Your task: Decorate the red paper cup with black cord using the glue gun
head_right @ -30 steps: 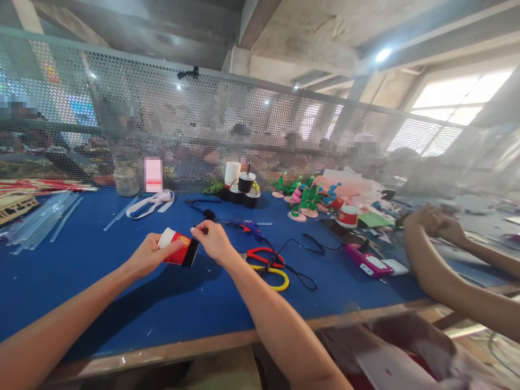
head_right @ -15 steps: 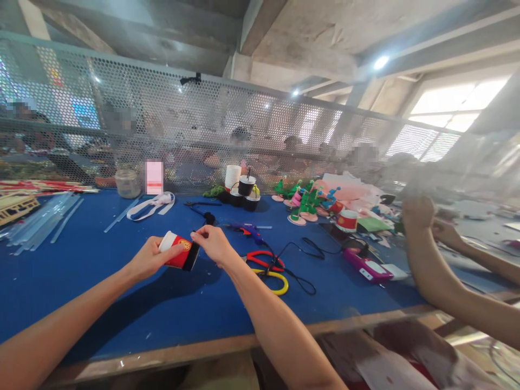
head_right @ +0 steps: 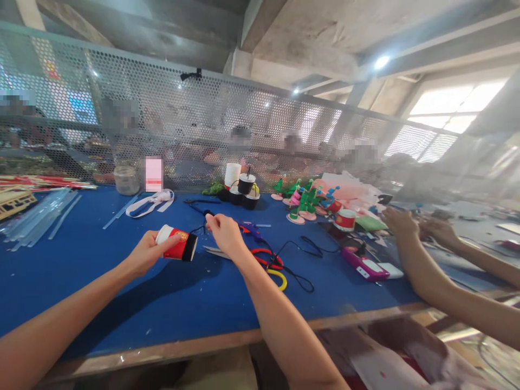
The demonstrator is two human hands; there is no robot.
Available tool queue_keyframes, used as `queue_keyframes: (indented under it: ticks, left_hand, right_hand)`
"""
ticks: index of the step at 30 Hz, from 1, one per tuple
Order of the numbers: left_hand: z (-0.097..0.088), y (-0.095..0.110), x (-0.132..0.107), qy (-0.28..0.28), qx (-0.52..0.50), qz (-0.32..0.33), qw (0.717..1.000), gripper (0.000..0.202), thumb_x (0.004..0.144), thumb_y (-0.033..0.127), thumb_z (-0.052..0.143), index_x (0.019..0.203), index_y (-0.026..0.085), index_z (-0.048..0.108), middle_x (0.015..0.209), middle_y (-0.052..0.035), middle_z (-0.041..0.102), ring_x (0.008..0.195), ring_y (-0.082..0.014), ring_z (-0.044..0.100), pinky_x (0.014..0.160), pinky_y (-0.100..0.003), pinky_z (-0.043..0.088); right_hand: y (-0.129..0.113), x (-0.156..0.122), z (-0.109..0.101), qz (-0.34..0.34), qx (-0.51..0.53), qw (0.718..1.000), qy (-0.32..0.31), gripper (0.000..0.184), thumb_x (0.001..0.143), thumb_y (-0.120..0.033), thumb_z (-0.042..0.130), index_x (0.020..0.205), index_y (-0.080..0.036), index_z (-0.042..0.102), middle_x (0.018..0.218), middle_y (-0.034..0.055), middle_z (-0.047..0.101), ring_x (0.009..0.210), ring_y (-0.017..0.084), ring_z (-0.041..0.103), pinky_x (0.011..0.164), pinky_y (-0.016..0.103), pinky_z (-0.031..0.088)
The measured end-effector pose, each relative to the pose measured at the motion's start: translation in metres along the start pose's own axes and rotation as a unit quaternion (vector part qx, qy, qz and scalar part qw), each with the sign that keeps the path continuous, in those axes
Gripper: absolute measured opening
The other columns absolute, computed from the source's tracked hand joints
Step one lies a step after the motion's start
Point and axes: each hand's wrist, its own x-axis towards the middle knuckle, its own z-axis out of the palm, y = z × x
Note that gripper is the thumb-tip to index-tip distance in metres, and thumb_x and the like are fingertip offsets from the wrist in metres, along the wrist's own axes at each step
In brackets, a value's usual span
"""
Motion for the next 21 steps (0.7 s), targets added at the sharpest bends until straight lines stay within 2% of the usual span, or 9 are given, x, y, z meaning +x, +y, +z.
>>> queue_keyframes:
  ticks: [5,7,10,13,18,21]
  left_hand:
    - [0.0,0.0,0.003,0.056,-0.044,0.001,0.997,0.038,0.052,0.046,0.068,0.062,0.01,0.06,0.05,0.0009,0.055,0.047,-0.0083,0.046,0.05,-0.021,0.038]
    - [0.0,0.0,0.002,0.052,-0.032,0.005,0.998,0.039,0.053,0.047,0.067,0.063,0.01,0.061,0.052,0.0004,0.056,0.048,-0.0088,0.047,0.05,-0.022,0.038]
    - [-0.001,-0.001,0.002,0.015,0.017,0.01,1.0,0.039,0.057,0.049,0.065,0.064,0.011,0.062,0.053,-0.0001,0.058,0.049,-0.009,0.047,0.05,-0.022,0.037]
    - [-0.004,0.0,0.003,-0.026,0.022,-0.022,0.999,0.037,0.056,0.046,0.068,0.064,0.01,0.064,0.054,-0.0007,0.059,0.05,-0.0087,0.047,0.05,-0.021,0.036]
    - [-0.009,0.002,0.007,-0.049,-0.121,-0.128,0.983,0.041,0.055,0.048,0.068,0.066,0.009,0.064,0.059,-0.0046,0.063,0.051,-0.0109,0.052,0.052,-0.023,0.038]
    - [-0.009,0.002,0.008,-0.026,-0.115,-0.131,0.984,0.038,0.055,0.046,0.069,0.06,0.01,0.061,0.053,-0.0025,0.06,0.047,-0.0092,0.049,0.048,-0.021,0.035]
  right_hand:
    - [-0.021,-0.017,-0.002,0.036,0.067,0.985,-0.153,0.036,0.081,-0.042,0.043,0.057,-0.016,0.05,0.054,-0.0007,0.052,0.048,0.009,0.047,0.05,0.021,0.037]
    - [-0.023,-0.022,0.003,0.037,0.082,0.98,-0.177,0.032,0.079,-0.04,0.045,0.058,-0.016,0.049,0.053,-0.002,0.051,0.048,0.008,0.045,0.048,0.021,0.035]
    - [-0.016,-0.025,0.01,0.053,0.122,0.976,-0.171,0.025,0.078,-0.034,0.048,0.06,-0.017,0.046,0.053,-0.0036,0.049,0.048,0.007,0.043,0.048,0.02,0.034]
    - [-0.006,-0.026,0.013,0.038,0.136,0.978,-0.155,0.021,0.076,-0.032,0.049,0.061,-0.017,0.044,0.054,-0.0041,0.048,0.049,0.008,0.042,0.049,0.021,0.034]
    - [0.0,-0.033,0.018,-0.097,0.03,0.99,-0.101,0.02,0.073,-0.028,0.053,0.058,-0.018,0.044,0.054,-0.0051,0.044,0.051,0.008,0.037,0.05,0.021,0.031]
    - [0.0,-0.038,0.022,-0.147,-0.004,0.984,-0.096,0.02,0.072,-0.026,0.055,0.056,-0.018,0.045,0.055,-0.0046,0.046,0.053,0.009,0.039,0.052,0.021,0.031]
